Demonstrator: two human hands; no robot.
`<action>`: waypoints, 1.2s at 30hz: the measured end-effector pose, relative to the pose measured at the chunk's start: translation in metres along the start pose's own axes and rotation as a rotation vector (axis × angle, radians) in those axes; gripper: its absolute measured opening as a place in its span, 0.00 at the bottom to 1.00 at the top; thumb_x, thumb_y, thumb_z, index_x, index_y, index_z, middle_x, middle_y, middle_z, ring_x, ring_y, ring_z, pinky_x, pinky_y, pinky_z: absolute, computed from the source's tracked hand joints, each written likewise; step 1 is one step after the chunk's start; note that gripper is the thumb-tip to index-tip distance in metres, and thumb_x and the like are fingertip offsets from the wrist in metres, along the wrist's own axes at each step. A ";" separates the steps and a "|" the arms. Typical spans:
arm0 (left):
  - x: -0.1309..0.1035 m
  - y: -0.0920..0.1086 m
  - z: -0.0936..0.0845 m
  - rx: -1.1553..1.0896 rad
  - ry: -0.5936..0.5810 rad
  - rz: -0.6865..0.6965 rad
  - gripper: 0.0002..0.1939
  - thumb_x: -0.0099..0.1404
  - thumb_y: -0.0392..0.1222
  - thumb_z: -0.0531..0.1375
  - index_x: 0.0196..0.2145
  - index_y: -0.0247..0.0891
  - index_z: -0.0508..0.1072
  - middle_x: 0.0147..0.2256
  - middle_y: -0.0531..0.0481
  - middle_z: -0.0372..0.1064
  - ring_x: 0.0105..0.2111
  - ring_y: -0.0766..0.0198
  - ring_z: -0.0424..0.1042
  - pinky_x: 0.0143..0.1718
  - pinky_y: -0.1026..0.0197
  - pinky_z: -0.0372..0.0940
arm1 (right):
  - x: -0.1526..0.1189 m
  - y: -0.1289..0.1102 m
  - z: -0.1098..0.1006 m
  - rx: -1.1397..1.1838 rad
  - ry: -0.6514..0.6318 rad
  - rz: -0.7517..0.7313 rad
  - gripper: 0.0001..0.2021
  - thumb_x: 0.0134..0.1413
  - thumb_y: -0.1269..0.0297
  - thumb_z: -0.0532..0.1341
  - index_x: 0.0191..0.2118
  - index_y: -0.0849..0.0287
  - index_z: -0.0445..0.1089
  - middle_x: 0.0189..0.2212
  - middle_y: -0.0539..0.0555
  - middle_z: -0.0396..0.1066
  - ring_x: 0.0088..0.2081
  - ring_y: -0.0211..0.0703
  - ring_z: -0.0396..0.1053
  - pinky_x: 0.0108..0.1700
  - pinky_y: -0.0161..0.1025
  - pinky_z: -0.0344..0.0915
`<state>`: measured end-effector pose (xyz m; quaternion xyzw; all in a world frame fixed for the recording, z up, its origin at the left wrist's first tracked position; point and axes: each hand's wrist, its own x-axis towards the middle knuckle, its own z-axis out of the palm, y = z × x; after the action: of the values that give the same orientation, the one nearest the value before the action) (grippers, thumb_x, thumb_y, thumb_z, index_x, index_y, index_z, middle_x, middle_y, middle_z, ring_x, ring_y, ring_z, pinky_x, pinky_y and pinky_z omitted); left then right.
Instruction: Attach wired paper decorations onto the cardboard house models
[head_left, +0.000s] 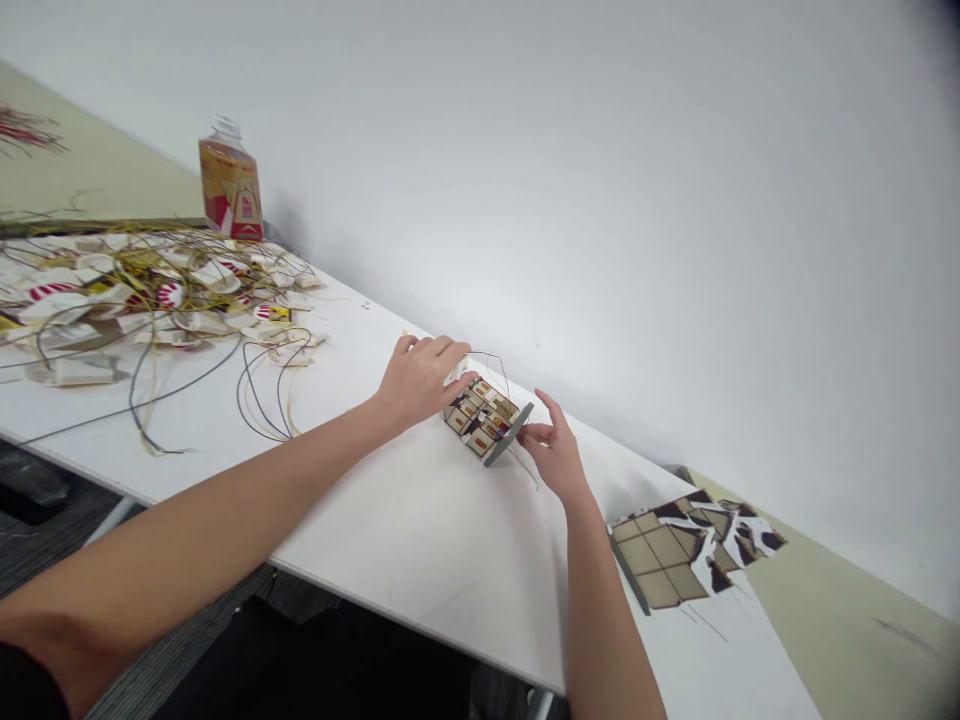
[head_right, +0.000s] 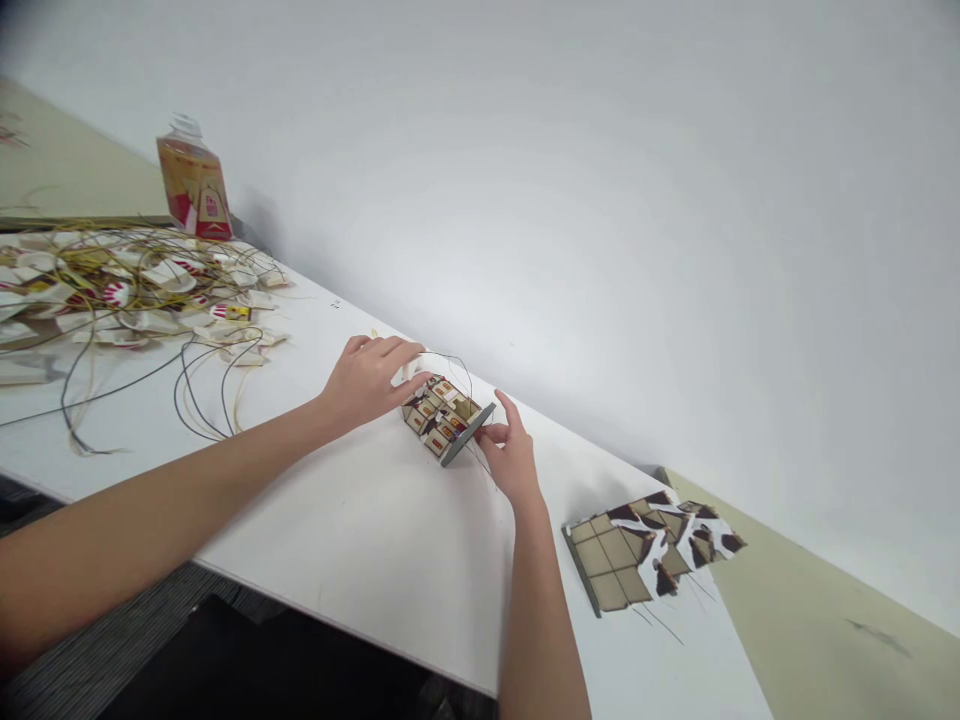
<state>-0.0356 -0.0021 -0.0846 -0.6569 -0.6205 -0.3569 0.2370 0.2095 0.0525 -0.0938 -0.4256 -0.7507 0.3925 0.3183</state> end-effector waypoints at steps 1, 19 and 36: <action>0.000 0.000 0.000 -0.007 -0.005 0.001 0.17 0.69 0.52 0.51 0.46 0.39 0.70 0.40 0.46 0.73 0.38 0.55 0.72 0.44 0.51 0.55 | -0.001 0.000 -0.002 -0.066 0.013 -0.007 0.36 0.49 0.65 0.60 0.65 0.51 0.50 0.33 0.48 0.77 0.38 0.42 0.73 0.50 0.46 0.63; -0.001 0.002 0.003 -0.106 -0.112 0.098 0.19 0.68 0.54 0.52 0.46 0.38 0.71 0.38 0.47 0.74 0.36 0.59 0.72 0.44 0.54 0.56 | -0.001 0.012 -0.029 -0.865 0.159 0.353 0.11 0.52 0.70 0.53 0.39 0.52 0.69 0.37 0.52 0.76 0.41 0.47 0.70 0.51 0.55 0.46; -0.002 0.008 0.007 -0.159 -0.282 0.176 0.24 0.65 0.62 0.54 0.44 0.36 0.64 0.31 0.48 0.73 0.34 0.58 0.73 0.45 0.56 0.55 | -0.004 0.003 -0.005 -0.881 0.211 -0.223 0.19 0.58 0.63 0.50 0.55 0.54 0.62 0.53 0.58 0.67 0.55 0.52 0.61 0.57 0.55 0.45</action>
<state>-0.0259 0.0010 -0.0900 -0.7690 -0.5573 -0.2872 0.1253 0.2164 0.0515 -0.0941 -0.4745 -0.8506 -0.0459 0.2220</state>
